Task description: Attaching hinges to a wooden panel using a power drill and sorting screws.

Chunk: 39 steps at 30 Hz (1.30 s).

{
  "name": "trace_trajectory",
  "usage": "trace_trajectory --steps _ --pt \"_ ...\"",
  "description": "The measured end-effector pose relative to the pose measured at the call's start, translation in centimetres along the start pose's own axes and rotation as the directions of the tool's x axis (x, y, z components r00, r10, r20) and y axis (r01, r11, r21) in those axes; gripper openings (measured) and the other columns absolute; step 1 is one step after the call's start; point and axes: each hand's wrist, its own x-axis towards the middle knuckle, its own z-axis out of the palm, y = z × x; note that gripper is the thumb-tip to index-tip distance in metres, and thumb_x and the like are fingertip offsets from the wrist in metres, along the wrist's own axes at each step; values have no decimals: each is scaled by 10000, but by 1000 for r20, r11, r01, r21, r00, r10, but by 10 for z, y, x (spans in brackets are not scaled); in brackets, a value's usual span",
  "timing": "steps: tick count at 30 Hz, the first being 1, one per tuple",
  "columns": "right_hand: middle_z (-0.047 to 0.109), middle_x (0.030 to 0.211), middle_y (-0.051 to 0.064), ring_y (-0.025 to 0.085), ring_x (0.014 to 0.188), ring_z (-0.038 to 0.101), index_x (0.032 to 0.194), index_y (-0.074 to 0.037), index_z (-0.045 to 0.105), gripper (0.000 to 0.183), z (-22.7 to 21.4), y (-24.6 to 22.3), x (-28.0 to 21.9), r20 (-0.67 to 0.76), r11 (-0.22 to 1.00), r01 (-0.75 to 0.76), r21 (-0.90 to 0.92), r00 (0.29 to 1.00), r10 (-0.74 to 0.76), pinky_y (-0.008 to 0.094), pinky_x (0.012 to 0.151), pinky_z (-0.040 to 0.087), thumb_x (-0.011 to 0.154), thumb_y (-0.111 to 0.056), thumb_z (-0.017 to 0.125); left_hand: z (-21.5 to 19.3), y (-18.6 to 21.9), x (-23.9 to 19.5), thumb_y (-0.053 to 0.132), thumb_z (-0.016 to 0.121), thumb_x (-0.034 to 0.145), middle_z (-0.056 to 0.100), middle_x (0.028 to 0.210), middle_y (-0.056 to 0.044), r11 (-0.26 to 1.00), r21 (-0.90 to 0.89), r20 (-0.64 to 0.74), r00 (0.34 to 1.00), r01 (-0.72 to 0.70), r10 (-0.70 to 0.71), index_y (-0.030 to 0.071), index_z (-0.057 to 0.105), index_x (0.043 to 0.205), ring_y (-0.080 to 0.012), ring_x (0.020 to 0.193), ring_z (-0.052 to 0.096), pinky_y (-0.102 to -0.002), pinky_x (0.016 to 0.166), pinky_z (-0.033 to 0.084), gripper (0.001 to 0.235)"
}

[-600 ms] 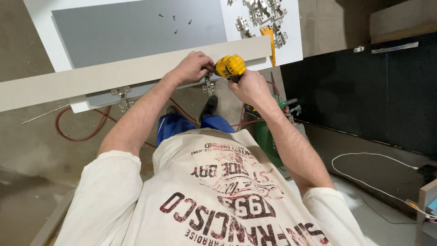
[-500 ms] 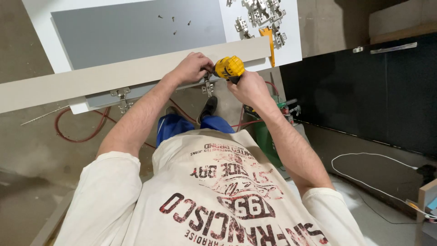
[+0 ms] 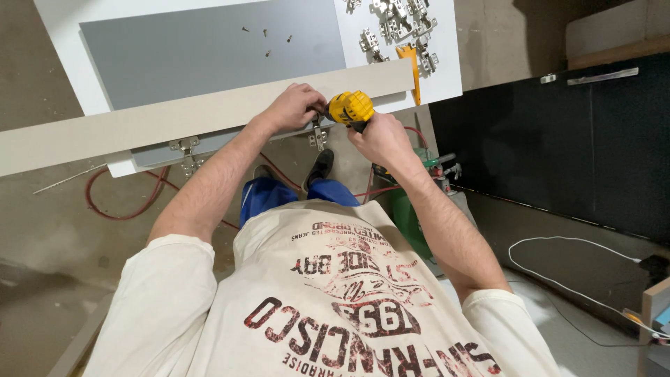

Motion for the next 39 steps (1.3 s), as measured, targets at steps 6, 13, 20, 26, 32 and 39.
trace_trajectory --steps 6,13,20,26,32,39 --pt "541 523 77 178 419 520 788 -33 599 251 0 -1 1 29 1000 -24 -19 999 25 320 384 388 931 -236 635 -2 3 2 126 713 914 752 1017 -25 1000 8 11 1000 26 -26 190 720 1140 -199 1152 641 -372 1084 417 235" --pt "568 553 73 179 430 517 795 -50 601 230 -15 -18 5 74 998 -68 19 995 66 312 408 397 935 -230 629 -6 8 1 88 710 901 763 1040 -41 997 -79 -51 998 21 -25 163 698 1166 -239 1136 655 -412 1056 467 276" --pt "553 548 80 186 430 519 775 -48 582 240 -18 -23 5 96 999 -54 4 994 54 325 403 391 920 -228 649 -38 41 -22 417 903 648 405 1627 -184 941 334 26 997 62 -75 238 596 1463 -365 1554 281 -522 1290 143 889" --pt "547 558 75 190 432 525 791 -41 576 212 -15 -27 14 117 999 -47 -18 992 49 309 413 393 915 -205 627 -23 13 -32 420 931 575 378 1615 -189 930 369 -51 999 12 7 268 571 1474 -357 1501 354 -517 1243 244 980" --pt "626 639 144 284 541 641 849 -3 622 248 -15 -24 14 133 996 -56 -68 989 65 368 477 479 916 -239 661 -16 8 -29 402 933 561 381 1615 -170 936 351 -66 998 17 7 278 606 1440 -337 1486 370 -502 1233 256 946" --pt "654 680 171 314 605 682 862 1 637 250 -12 -21 21 109 994 -92 -63 989 99 393 506 507 896 -245 662 -15 7 -30 389 950 540 378 1621 -169 943 332 -66 998 19 3 279 605 1442 -334 1497 355 -503 1242 243 972"
